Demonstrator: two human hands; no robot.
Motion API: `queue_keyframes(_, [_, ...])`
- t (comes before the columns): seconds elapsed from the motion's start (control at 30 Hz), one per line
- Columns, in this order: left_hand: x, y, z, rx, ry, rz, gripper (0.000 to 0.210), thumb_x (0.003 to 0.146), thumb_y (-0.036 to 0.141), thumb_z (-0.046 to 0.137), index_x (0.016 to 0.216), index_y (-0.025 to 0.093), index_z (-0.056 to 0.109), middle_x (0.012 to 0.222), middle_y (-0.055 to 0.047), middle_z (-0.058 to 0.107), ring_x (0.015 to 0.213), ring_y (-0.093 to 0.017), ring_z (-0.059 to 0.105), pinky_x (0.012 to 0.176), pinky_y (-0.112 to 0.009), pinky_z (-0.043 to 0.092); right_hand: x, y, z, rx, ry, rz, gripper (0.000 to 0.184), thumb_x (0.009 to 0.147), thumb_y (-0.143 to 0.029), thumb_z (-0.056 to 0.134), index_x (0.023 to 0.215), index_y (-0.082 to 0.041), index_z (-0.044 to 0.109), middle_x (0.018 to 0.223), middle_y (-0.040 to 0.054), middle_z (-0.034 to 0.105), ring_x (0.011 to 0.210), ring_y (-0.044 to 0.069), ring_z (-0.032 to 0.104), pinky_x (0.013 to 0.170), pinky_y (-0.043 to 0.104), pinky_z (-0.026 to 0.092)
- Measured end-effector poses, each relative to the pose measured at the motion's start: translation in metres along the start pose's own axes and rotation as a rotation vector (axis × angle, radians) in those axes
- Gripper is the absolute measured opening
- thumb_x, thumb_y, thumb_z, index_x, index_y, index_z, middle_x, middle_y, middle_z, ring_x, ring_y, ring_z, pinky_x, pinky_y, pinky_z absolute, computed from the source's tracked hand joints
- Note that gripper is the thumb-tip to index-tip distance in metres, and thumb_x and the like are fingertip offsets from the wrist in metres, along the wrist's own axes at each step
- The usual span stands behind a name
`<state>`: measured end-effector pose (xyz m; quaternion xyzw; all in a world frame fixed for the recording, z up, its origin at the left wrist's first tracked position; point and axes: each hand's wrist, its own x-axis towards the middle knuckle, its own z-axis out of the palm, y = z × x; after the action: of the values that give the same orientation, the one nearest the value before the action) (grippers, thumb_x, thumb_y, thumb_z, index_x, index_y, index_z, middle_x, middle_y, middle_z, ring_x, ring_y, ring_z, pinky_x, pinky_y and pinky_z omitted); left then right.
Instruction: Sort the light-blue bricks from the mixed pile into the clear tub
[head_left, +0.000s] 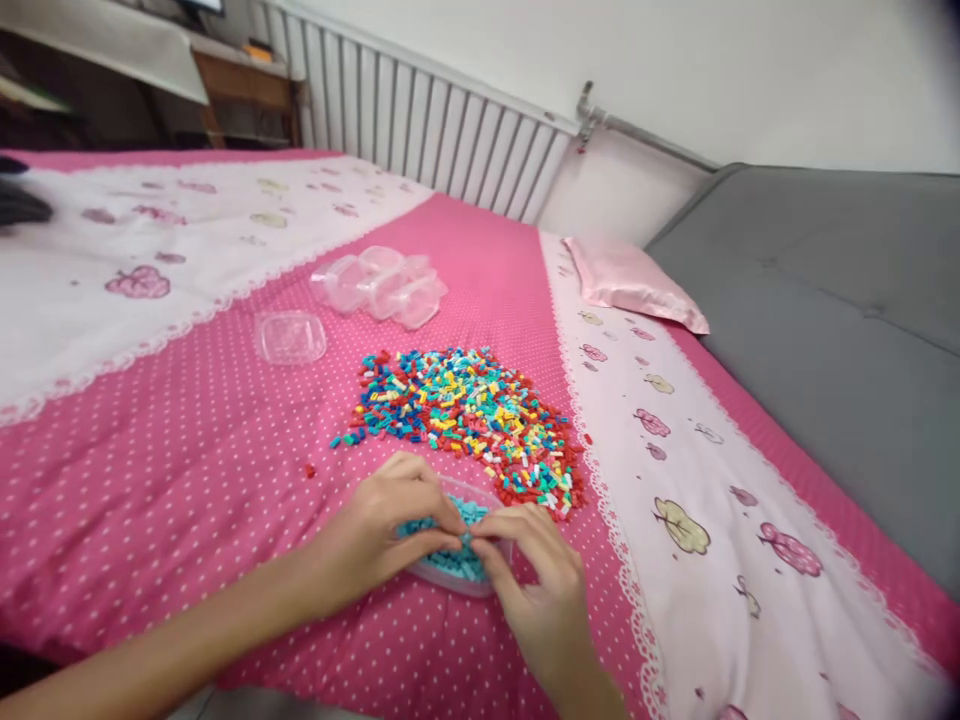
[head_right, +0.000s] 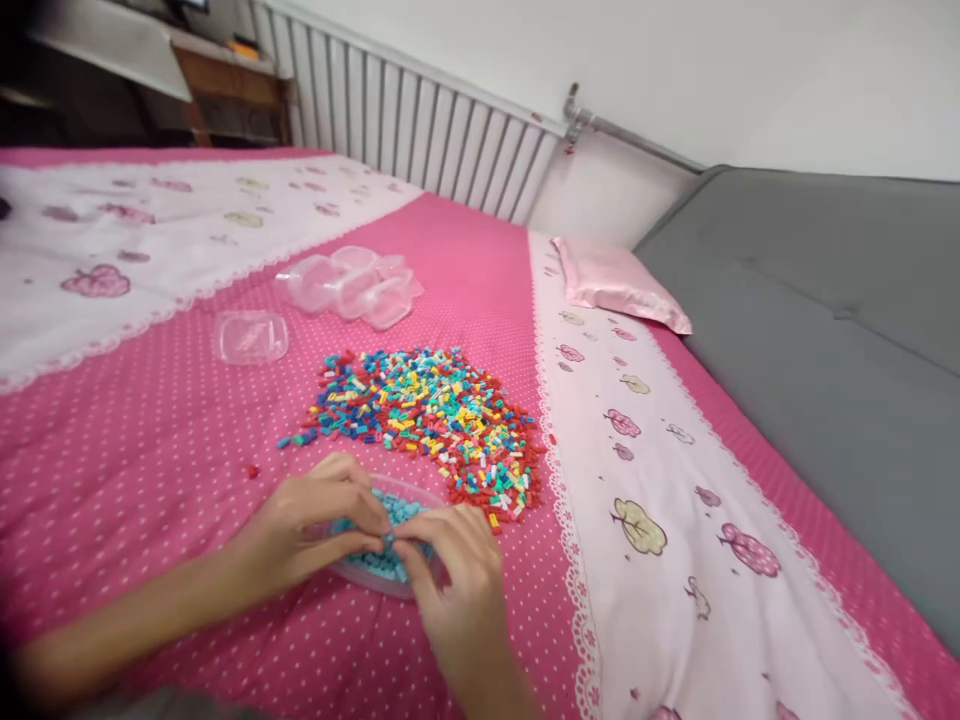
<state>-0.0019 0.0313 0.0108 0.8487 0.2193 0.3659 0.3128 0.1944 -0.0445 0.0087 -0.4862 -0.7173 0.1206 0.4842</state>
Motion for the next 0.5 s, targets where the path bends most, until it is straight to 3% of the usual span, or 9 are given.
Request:
queue_keyframes(0.1, [-0.008,-0.005,-0.001,0.0,0.061,-0.064,0.006,0.092,0.018,0.066,0.09,0.022,0.07,0.087,0.0,0.073,0.086,-0.016,0.064,0.078,-0.026,0.05,0.009,0.017,-0.012,-0.055,0.009,0.098,0.015,0.099,-0.02,0.054,0.096,-0.024,0.067,0.09,0.0005,0.071,0.086,0.017,0.066,0.078,0.029,0.049])
queue_keyframes(0.17, [-0.014,-0.011,-0.002,0.003,0.156,-0.137,0.006,0.092,0.018,0.065,0.091,0.022,0.069,0.089,0.0,0.072,0.086,-0.015,0.065,0.078,-0.026,0.051,0.025,0.037,-0.02,-0.113,0.052,0.193,0.017,0.099,-0.023,0.051,0.097,-0.023,0.068,0.094,0.0033,0.072,0.089,0.019,0.067,0.08,0.031,0.052])
queue_keyframes(0.27, [-0.022,-0.021,0.001,0.007,0.31,-0.245,0.004,0.091,0.022,0.064,0.092,0.023,0.068,0.089,0.001,0.07,0.084,-0.016,0.066,0.077,-0.027,0.052,0.06,0.077,-0.027,-0.269,0.017,0.278,0.023,0.098,-0.023,0.048,0.109,-0.018,0.067,0.103,0.0086,0.073,0.09,0.021,0.069,0.079,0.033,0.055])
queue_keyframes(0.4, [-0.027,-0.034,0.01,-0.054,0.389,-0.3,0.003,0.091,0.024,0.064,0.093,0.023,0.066,0.088,0.0,0.068,0.082,-0.015,0.066,0.074,-0.026,0.053,0.099,0.118,-0.016,-0.39,-0.054,0.304,0.028,0.089,-0.011,0.055,0.112,-0.016,0.07,0.106,0.0091,0.073,0.085,0.021,0.068,0.083,0.035,0.054])
queue_keyframes(0.5, [-0.029,-0.037,0.013,-0.083,0.382,-0.307,0.002,0.091,0.024,0.063,0.093,0.023,0.065,0.088,0.0,0.067,0.083,-0.016,0.065,0.075,-0.027,0.053,0.112,0.128,-0.001,-0.483,-0.152,0.283,0.038,0.084,-0.003,0.059,0.115,-0.021,0.071,0.11,0.0076,0.072,0.093,0.022,0.067,0.093,0.036,0.049])
